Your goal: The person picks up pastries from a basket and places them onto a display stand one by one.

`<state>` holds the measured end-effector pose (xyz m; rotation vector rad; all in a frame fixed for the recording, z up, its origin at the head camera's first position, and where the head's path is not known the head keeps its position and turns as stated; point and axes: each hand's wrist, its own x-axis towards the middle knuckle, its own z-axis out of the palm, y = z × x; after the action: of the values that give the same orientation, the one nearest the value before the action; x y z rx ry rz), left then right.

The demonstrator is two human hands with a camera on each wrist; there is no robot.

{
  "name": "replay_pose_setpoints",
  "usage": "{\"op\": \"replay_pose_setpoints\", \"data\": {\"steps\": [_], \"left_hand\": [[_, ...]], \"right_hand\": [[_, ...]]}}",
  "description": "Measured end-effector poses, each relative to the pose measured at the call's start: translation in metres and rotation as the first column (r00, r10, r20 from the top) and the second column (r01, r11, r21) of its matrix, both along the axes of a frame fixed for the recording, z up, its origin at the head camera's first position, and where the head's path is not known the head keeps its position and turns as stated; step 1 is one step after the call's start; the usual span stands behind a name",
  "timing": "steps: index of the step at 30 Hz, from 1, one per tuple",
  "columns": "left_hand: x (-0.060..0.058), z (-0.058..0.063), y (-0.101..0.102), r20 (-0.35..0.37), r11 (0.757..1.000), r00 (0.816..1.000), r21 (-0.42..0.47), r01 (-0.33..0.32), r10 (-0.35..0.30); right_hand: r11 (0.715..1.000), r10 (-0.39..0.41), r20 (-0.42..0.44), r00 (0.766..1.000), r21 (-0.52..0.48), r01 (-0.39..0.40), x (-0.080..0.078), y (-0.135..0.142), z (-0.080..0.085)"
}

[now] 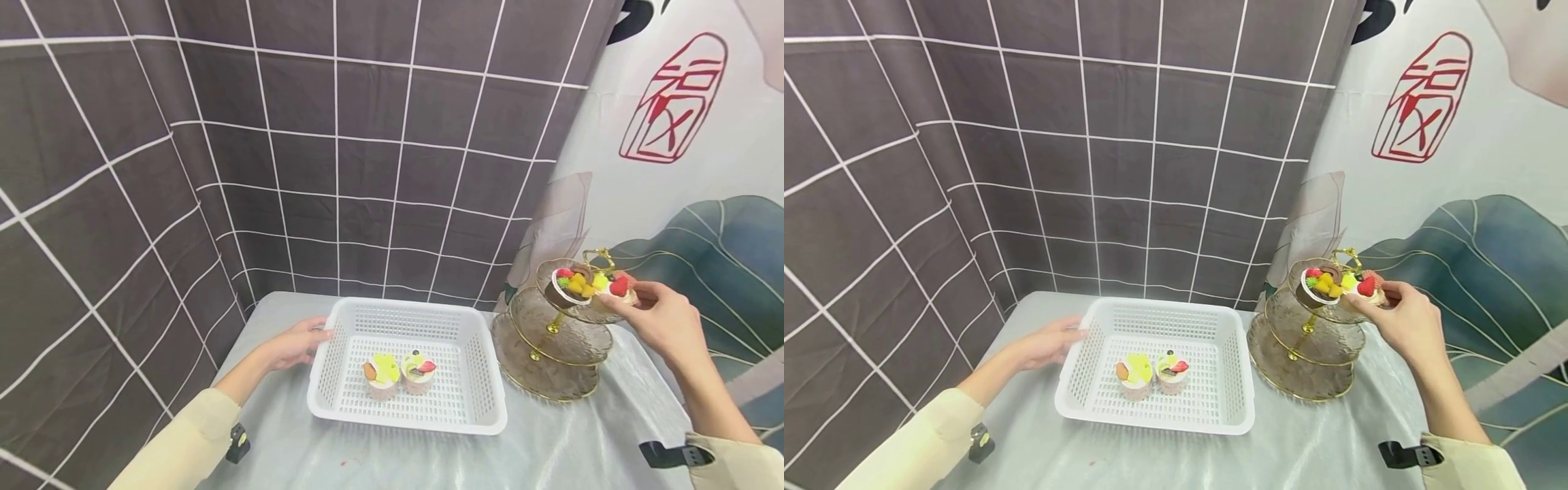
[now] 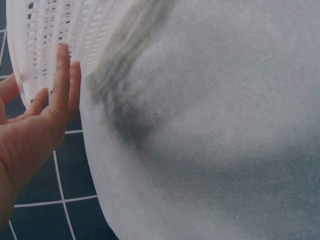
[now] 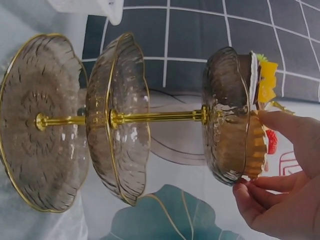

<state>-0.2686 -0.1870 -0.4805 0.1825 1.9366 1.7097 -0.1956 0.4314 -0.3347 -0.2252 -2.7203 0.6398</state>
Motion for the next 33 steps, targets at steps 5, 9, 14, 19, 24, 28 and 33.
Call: {"op": "replay_pose_setpoints", "data": {"steps": [5,9,14,19,24,28,33], "left_hand": [[0.000,-0.001,0.000,0.000,1.000,1.000,0.000,0.001,-0.001],[-0.002,-0.003,0.000,0.002,1.000,1.000,0.004,-0.002,0.002],[-0.003,-0.006,-0.001,0.012,1.000,1.000,0.016,-0.009,0.008],[-0.005,-0.008,-0.002,0.016,1.000,1.000,0.020,-0.012,0.012],[-0.005,-0.007,-0.002,0.012,1.000,1.000,0.020,-0.010,0.010],[-0.003,-0.006,-0.002,0.003,1.000,1.000,0.008,-0.002,0.002],[-0.001,-0.003,-0.001,0.002,1.000,1.000,-0.001,-0.005,0.005]], "right_hand": [[0.999,0.005,0.000,1.000,-0.032,-0.005,0.006,0.001,0.006],[1.000,-0.007,-0.075,0.997,0.016,0.008,0.011,-0.007,0.022],[1.000,0.000,-0.194,0.981,0.025,0.005,0.019,-0.027,0.045],[0.994,0.098,-0.316,0.944,-0.020,-0.110,0.020,-0.054,0.048],[0.937,0.290,-0.364,0.885,-0.079,-0.340,0.013,-0.094,0.034],[0.859,0.452,-0.312,0.835,-0.099,-0.502,0.006,-0.127,0.007],[0.812,0.520,-0.198,0.831,-0.187,-0.553,-0.002,-0.154,-0.040]]}}
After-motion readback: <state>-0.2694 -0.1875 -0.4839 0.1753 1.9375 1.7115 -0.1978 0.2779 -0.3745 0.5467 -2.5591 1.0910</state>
